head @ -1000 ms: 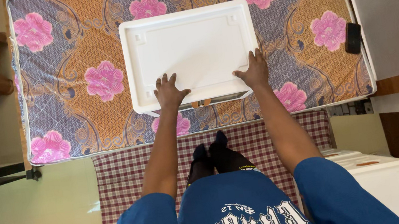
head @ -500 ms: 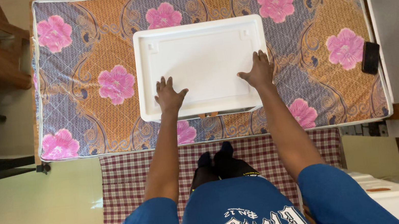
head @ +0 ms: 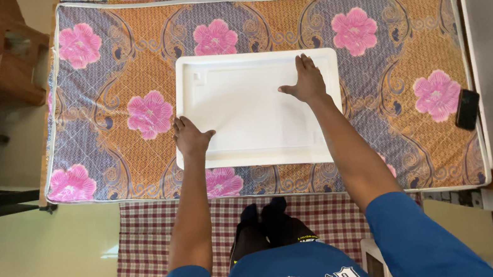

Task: The person assembles a white plastic storage box by inserting a mesh front panel, attaching a frame, and securing the lid. They then stack the assembled box on top of another identical box and open the front mesh doors of both boxes.

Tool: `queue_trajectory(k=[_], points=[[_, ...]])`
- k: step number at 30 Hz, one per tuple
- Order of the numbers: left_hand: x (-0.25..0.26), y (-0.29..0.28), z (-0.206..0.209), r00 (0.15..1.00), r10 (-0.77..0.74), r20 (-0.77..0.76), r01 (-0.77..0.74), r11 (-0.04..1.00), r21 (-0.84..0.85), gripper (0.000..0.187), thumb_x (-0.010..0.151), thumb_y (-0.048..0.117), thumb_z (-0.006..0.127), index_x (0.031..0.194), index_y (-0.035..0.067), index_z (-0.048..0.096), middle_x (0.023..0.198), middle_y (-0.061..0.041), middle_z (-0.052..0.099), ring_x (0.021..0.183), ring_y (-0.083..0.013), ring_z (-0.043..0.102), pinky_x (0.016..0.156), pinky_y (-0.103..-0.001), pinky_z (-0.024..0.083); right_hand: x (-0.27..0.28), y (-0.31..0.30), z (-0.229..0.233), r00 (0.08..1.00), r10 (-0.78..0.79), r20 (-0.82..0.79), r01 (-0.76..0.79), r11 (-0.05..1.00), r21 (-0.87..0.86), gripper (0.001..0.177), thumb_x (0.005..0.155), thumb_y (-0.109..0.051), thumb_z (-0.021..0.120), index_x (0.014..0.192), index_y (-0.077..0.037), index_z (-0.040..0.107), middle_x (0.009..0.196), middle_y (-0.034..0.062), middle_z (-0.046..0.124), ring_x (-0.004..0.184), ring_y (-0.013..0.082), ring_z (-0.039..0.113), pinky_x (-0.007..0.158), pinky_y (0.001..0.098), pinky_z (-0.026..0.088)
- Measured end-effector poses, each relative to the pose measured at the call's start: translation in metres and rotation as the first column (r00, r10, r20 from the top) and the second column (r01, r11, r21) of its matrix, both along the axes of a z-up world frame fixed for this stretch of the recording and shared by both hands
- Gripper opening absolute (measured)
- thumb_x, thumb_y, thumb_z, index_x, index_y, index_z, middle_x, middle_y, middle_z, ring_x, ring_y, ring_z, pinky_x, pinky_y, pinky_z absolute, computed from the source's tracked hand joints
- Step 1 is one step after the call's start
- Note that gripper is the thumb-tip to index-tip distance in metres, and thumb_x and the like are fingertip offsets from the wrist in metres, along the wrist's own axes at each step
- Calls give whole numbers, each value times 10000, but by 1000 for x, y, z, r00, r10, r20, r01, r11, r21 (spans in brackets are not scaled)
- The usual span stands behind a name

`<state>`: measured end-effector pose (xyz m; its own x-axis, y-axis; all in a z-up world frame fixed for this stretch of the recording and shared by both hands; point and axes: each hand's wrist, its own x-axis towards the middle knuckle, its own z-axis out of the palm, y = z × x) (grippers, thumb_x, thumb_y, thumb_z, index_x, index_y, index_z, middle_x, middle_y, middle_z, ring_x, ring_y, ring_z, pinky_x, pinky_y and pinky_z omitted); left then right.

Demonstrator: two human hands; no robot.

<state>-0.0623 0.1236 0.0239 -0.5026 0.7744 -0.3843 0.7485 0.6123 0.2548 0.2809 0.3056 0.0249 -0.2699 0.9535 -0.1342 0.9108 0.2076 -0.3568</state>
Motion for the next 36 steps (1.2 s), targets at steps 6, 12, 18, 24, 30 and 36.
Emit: queue_trajectory(k=[6,12,18,24,30,36], points=[[-3,2,5,997,-56,-52,52,995,-79,1213,749,541,876,1576,-38,205,1666,-217,206,1546,-344,222,1226,-487,288,-31,18,-7,996,50,71,-45,996,-73,1283,703,-688,832,1595,26,249,1664,204,243,1543,348,257,1212,471,300],[-2,1,18,993,-112,-47,107,989,-99,1209,768,553,862,1575,-63,205,1674,-231,200,1546,-348,230,1216,-470,323,-35,20,-20,997,3,76,6,994,-110,1236,785,-775,740,1597,19,253,1692,203,172,1521,342,334,1190,470,357],[0,3,26,993,-115,-42,109,987,-119,1222,745,547,876,1578,-41,204,1680,-209,191,1550,-338,223,1215,-465,322,-26,32,-29,997,-37,61,53,956,-287,1127,795,-663,691,1624,-59,224,1750,117,107,1505,303,334,1162,445,385],[-17,-17,5,982,-189,-15,189,982,11,1199,762,532,872,1573,-41,199,1671,-225,175,1546,-364,205,1226,-448,296,-3,-9,-39,994,67,85,-54,988,-146,1048,843,-609,734,1607,-50,285,1690,155,201,1555,321,205,1239,439,251],[-33,-41,-22,984,-152,94,120,951,284,975,819,354,839,1560,4,310,1668,-212,247,1514,-392,268,1221,-459,307,3,-55,-33,972,-93,-217,82,995,-56,866,899,-480,744,1538,0,409,1597,243,402,1467,369,377,1205,447,363],[-33,-68,-33,966,-43,256,-103,842,530,736,843,197,801,1455,-46,473,1513,-265,477,1410,-427,453,1171,-471,399,46,-111,-17,929,-105,-354,252,881,401,504,911,-185,787,1316,33,579,1362,243,585,1292,427,530,1083,500,452]])
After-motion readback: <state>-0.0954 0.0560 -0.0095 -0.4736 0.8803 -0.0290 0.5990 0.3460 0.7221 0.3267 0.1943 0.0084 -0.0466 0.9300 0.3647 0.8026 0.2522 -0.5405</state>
